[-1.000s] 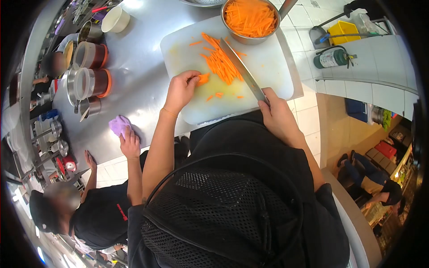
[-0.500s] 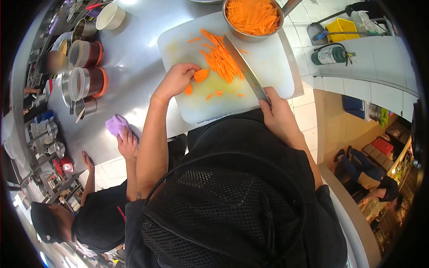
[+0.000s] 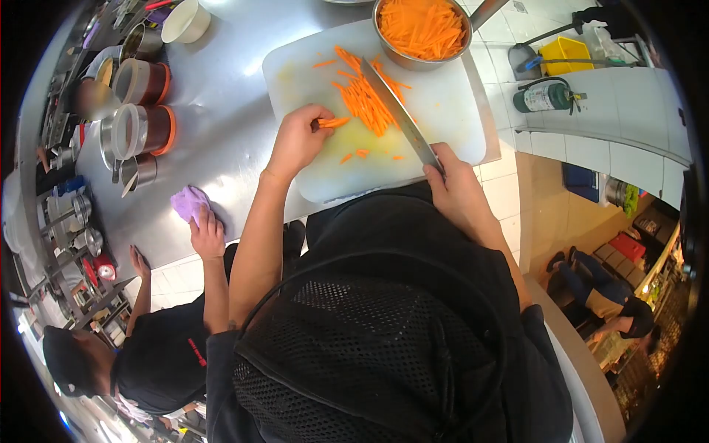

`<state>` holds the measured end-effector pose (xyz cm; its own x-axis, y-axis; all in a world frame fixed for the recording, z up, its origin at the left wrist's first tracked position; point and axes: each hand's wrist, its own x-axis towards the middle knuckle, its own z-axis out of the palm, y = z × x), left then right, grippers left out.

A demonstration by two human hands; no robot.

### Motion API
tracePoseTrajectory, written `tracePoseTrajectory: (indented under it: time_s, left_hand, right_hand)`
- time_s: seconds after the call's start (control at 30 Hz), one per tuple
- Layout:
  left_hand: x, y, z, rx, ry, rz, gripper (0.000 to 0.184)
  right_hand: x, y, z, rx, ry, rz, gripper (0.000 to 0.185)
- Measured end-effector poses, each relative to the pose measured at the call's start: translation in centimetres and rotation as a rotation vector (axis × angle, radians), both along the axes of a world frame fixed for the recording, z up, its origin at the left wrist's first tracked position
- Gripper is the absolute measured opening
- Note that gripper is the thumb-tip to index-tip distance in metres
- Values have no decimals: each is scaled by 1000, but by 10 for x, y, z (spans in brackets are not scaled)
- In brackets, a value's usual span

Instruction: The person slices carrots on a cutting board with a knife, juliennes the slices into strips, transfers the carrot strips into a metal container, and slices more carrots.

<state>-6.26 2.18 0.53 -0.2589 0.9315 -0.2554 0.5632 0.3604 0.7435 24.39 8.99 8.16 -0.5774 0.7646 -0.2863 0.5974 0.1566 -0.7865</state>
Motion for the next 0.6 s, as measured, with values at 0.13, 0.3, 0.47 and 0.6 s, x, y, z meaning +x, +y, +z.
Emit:
tracePoseTrajectory:
  time_s: [0.13,0.3,0.47,0.6]
  left_hand:
    - [9,-18,14,299,-83,46,20]
    - [28,-34,50,488,-223,66,23]
    - [42,-39,81,572,-506,12,28]
    - [51,-39,97,620,-590,-14,24]
  right_hand:
    - [4,-2,0,11,-4,4,22]
    - [6,-5,3,-39,-10,8,22]
    - [10,-7,1,5,3,22,22]
    - [16,-10,-5,14,6,16,25]
